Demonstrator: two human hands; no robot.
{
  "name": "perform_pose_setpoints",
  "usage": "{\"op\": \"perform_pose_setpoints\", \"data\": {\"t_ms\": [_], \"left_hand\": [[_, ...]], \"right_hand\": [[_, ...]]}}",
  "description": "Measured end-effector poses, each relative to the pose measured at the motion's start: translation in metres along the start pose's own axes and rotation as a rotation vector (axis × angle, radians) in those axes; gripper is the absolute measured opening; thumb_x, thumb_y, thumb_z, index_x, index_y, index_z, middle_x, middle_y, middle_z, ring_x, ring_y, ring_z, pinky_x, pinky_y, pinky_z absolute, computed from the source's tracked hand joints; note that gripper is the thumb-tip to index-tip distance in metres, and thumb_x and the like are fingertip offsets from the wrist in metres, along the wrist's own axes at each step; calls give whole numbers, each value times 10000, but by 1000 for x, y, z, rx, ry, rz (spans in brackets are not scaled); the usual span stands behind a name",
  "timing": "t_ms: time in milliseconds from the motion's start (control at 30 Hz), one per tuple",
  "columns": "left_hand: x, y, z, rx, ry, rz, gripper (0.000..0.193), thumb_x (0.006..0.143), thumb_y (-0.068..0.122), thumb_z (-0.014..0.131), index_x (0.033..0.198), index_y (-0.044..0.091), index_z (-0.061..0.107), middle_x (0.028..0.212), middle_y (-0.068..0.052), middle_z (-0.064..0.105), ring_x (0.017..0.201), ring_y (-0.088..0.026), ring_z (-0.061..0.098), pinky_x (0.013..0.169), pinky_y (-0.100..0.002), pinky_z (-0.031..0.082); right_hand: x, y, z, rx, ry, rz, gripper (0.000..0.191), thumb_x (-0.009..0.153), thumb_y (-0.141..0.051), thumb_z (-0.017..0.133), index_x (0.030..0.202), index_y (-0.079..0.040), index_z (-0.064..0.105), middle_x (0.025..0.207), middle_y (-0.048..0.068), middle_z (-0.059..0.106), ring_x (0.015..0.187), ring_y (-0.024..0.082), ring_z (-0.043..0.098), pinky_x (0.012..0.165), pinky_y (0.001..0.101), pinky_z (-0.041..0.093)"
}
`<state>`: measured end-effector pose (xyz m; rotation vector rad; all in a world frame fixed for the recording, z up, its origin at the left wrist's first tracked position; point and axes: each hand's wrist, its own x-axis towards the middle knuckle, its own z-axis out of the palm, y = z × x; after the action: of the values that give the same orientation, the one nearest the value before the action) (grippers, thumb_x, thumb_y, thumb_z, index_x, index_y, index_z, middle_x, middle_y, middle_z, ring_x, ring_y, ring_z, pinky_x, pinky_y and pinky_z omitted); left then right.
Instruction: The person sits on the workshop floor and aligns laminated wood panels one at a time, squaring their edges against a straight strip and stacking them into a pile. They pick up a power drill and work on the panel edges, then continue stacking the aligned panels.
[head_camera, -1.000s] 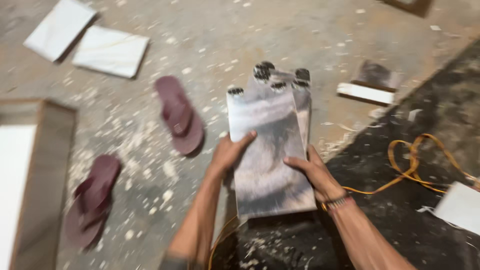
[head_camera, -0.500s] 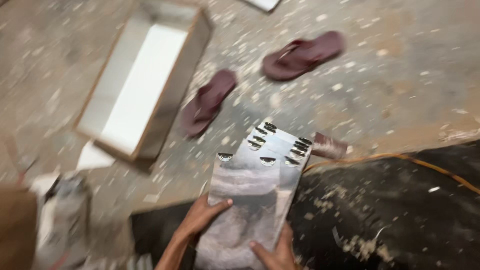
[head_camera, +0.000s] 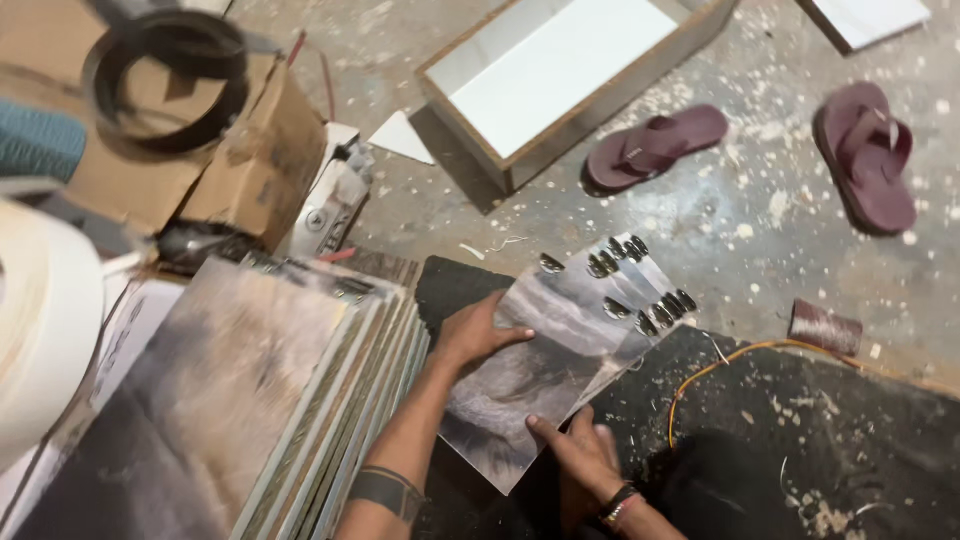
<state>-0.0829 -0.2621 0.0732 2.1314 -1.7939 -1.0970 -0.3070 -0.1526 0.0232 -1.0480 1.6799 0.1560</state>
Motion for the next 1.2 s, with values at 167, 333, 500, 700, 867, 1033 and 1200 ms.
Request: {"op": "perform_pose_setpoints", "data": {"t_ms": [167,333,500,700,867,1033,1200], "left_hand": [[6,-8,6,-30,4,102,951,733,628,777,1493,139,480,1334,-196,654,1259,-386,601,1026,-534,461],[21,-20,20,-79,86,270,994,719,604,811,1491,95,445,1409,-213,586,1289,-405,544,1018,-531,450],[17,-24,28,-204,44,280,951,774,505,802,1520,58,419,1274,-212,653,1256,-382,574,1035,-508,445],[32,-1,43,-223,344,291,521,892,309,751,1310,20,637,1221,-195,684,1105,-399,613,948,-505,477],[42,22,44,-371,350,180,330,907,229,741,1167,28,708,1112,-145,720,1058,-359,640,908,-471,498],[51,71,42,-333,338,302,305,898,175,738,1164,28,715,1119,-149,712,1078,-339,625,930,-464,485],[57,78,57,-161,474,458,433,850,164,744,1241,-5,664,1199,-137,673,1150,-299,592,1025,-482,450]], "right_hand": [[-18,-22,-23,-18,-431,-252,527,916,-420,734,1161,43,674,1005,155,765,960,293,748,839,371,585],[-37,-53,-46,-137,-324,-556,365,932,-319,677,999,25,778,828,170,749,703,297,720,643,376,533],[-17,-92,-100,-266,649,-785,412,854,-290,732,1188,-50,712,1035,149,720,881,316,679,774,405,533],[25,-72,-141,-340,639,-928,273,881,-220,740,1096,-51,736,1201,123,705,1151,337,627,964,431,494],[36,-61,-156,-383,673,-943,226,829,-200,773,1010,-67,763,1084,79,719,1084,301,648,934,420,504],[6,-51,-168,-420,692,-763,195,832,-187,774,997,-84,760,1061,77,724,1031,284,665,885,391,526],[27,-27,-147,-343,807,-727,218,908,-177,725,1094,-67,704,1084,117,715,1035,329,676,871,421,531]]}}
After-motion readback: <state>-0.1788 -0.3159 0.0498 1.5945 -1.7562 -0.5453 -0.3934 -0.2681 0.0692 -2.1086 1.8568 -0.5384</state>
